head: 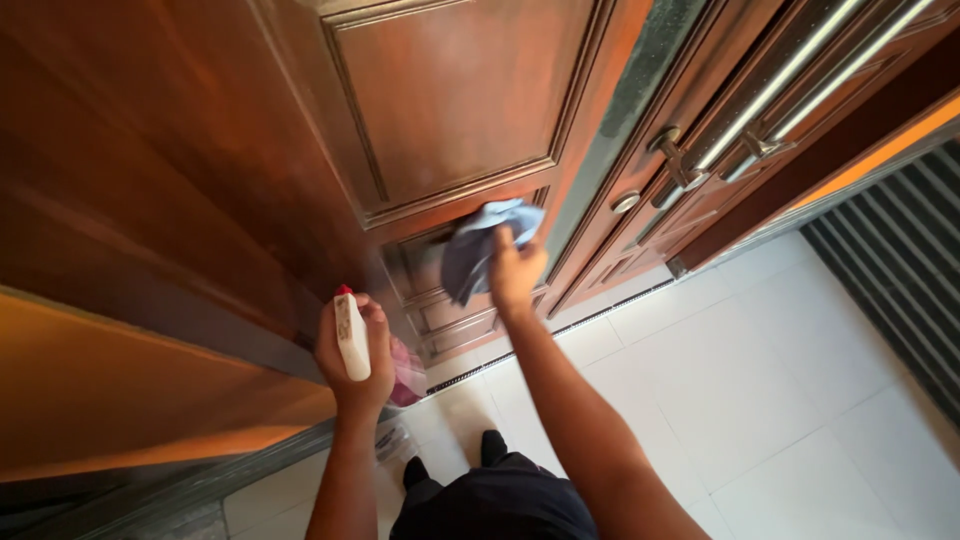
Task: Cleaning a wooden door using a spray bottle and a cloth.
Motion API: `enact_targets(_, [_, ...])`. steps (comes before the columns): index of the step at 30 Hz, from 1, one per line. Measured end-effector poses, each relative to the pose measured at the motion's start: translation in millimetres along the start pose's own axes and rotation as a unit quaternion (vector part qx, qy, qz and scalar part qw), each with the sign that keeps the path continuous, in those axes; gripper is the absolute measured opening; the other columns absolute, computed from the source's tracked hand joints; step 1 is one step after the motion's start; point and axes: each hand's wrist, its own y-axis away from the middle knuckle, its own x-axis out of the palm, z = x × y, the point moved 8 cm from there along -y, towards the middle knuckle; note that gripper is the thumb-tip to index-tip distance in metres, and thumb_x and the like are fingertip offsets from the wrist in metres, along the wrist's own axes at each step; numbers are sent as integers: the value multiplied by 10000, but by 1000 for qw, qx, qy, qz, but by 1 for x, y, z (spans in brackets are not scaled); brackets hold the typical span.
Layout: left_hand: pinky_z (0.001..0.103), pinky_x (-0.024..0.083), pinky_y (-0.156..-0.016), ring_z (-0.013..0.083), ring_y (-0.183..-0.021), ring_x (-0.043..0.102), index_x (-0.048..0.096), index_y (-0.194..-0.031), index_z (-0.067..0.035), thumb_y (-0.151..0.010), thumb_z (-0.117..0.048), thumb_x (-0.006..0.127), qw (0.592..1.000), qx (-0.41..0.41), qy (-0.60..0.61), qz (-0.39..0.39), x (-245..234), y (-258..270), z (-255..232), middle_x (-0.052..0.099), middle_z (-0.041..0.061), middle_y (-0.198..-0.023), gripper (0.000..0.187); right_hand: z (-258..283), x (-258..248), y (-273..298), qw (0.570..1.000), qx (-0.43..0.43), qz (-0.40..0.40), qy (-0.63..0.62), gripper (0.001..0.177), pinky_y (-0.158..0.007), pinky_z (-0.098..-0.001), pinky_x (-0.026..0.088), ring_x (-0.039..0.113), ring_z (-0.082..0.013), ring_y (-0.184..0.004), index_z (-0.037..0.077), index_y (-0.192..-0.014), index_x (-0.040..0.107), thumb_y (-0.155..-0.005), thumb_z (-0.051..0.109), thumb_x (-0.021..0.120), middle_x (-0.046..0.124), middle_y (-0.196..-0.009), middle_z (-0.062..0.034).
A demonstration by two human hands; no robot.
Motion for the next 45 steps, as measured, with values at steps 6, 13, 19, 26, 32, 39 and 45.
enact_targets(6, [226,486,-635,74,-754,562,565,-1186,-44,-1007,-57,650,999,34,-2,24,15,-5,-2,614,24,-969,199,3,-48,-55,988,-20,-66,-137,113,-533,-274,396,523,-108,-622,-17,-897,646,-957,73,679,602,-757,-15])
enact_targets(13, [227,486,-624,78,-724,563,576,-1167,-47,-989,-56,659,1000,18,-22,10,21,-10,8,620,25,-935,196,76,-20,-7,988,-108,-91,-57,239,-756,-281,554,661,-132,-824,-27,-1101,678,-935,135,736,721,-954,-56])
enact_targets(19, [229,506,-647,77,-788,581,574,-1174,-48,-985,-52,652,1000,13,-17,-8,16,-13,9,621,26,-980,204,69,11,12,990,-120,-65,-33,266,-777,-268,531,627,-100,-843,-39,-1129,674,-982,176,723,711,-950,-37])
enact_targets(26, [234,514,-765,87,-883,603,578,-1193,-32,-1015,-30,651,996,80,-44,-11,6,-15,0,635,39,-1017,193,48,33,36,989,-88,-24,-115,227,-752,-276,507,596,-112,-845,-28,-1148,654,-983,122,695,664,-963,-23])
enact_targets(32, [234,489,-627,81,-717,562,583,-1138,-42,-979,-49,629,1000,17,-25,-6,8,-22,-5,623,29,-932,165,18,86,102,983,-93,153,-30,322,-898,-293,535,654,-118,-1030,-32,-1207,624,-892,31,652,698,-1119,-35])
enact_targets(39, [225,506,-666,65,-733,579,578,-1128,-46,-977,-45,631,994,71,-77,30,5,-20,-17,623,25,-940,160,11,104,109,974,45,217,-53,150,-738,-285,576,675,-93,-801,-29,-1008,724,-911,83,749,740,-897,-20])
enact_targets(45, [228,476,-581,63,-638,542,578,-1121,-53,-968,-60,638,999,3,-19,33,4,-20,-1,620,12,-895,164,0,74,83,982,-47,177,-44,179,-765,-265,558,684,-90,-848,-12,-1094,722,-931,63,725,754,-961,-24])
